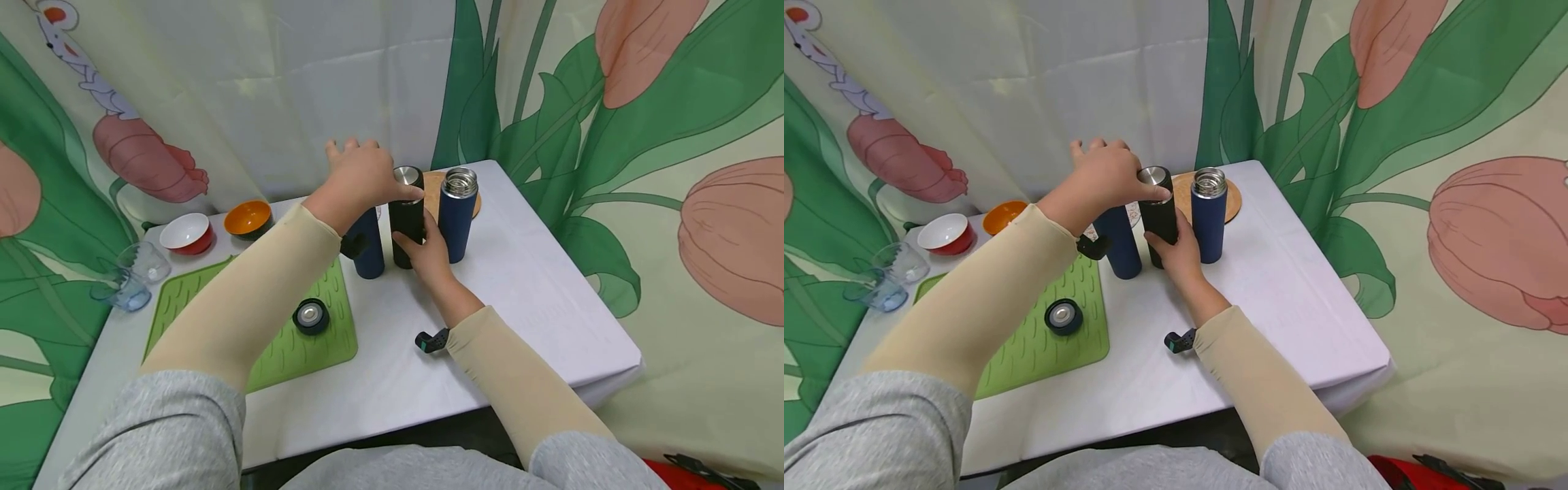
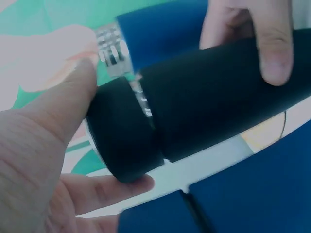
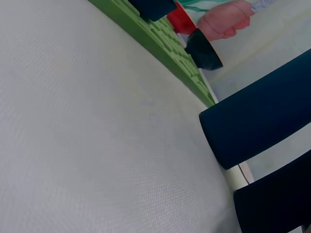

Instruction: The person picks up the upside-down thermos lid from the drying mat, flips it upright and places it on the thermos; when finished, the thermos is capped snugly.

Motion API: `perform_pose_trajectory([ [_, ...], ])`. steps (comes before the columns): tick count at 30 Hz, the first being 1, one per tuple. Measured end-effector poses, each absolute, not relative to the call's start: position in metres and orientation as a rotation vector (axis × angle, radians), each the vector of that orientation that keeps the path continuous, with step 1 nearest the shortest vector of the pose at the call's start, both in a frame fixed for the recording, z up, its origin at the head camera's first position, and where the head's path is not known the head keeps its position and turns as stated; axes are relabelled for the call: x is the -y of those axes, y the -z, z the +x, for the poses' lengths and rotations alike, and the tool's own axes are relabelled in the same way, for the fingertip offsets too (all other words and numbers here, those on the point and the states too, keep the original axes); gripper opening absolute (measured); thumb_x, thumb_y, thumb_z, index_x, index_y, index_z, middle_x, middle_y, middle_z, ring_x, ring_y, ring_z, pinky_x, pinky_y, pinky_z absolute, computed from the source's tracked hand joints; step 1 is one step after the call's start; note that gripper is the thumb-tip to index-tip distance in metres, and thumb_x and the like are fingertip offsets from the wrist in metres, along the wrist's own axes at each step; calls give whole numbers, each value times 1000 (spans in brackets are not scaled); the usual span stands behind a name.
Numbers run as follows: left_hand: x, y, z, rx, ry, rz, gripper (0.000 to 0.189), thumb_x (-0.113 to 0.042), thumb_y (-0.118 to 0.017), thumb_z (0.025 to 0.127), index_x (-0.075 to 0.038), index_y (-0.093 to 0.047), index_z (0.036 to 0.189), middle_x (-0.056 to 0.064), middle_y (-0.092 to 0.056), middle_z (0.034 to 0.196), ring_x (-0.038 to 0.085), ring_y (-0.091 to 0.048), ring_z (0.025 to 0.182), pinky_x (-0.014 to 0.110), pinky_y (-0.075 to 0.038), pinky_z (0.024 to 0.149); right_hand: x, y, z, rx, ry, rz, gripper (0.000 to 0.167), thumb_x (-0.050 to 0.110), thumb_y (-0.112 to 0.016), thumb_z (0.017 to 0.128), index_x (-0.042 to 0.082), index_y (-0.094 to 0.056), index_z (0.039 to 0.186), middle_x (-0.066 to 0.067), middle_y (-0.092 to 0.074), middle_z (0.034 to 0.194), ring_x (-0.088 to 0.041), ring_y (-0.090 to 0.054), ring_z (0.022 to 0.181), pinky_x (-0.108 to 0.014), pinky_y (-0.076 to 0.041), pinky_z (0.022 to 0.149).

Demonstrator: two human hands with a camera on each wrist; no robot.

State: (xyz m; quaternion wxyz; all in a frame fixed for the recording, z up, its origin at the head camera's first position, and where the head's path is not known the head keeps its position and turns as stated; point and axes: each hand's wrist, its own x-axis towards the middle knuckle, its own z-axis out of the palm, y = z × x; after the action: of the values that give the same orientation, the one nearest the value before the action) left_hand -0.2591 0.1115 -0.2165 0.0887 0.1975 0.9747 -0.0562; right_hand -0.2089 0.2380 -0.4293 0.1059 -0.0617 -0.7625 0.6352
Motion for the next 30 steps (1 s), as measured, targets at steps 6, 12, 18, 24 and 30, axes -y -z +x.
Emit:
perform_pose_trajectory([
  [6,-106,219,-260,-2921,121,628,73,-86,-54,89,-29,-74,130,7,-48,157,40,-28,154,73,-5,126,-237,427,-213,2267,-1845,-198,73,45,-77,98,40,-40,160,3,-50,162,-24,-42,154,-57,-35,125],
  [12,-101,219,-260,-2934,94,674,67,-80,-57,90,-29,-73,129,6,-49,154,40,-26,154,74,-5,126,-235,428,-212,2281,-1847,-214,74,47,-76,98,42,-38,161,4,-47,164,-24,-39,156,-59,-33,126],
  [18,-105,226,-257,-3054,88,639,86,-94,-49,85,-24,-75,128,6,-54,150,38,-31,153,72,-4,127,-235,430,-208,2268,-1851,-217,74,44,-76,98,40,-39,161,2,-51,161,-24,-43,152,-58,-34,125],
  [24,-112,226,-259,-3024,70,640,71,-87,-49,89,-26,-78,112,6,-54,151,38,-31,152,72,-4,127,-236,429,-207,2260,-1848,-221,73,44,-76,98,41,-39,161,3,-51,160,-24,-44,150,-58,-35,124],
  [30,-115,222,-264,-2987,44,612,60,-74,-53,89,-25,-74,114,6,-54,149,38,-31,151,71,-6,126,-236,430,-210,2274,-1846,-207,74,44,-76,98,41,-38,161,2,-51,161,-26,-44,150,-59,-35,123],
])
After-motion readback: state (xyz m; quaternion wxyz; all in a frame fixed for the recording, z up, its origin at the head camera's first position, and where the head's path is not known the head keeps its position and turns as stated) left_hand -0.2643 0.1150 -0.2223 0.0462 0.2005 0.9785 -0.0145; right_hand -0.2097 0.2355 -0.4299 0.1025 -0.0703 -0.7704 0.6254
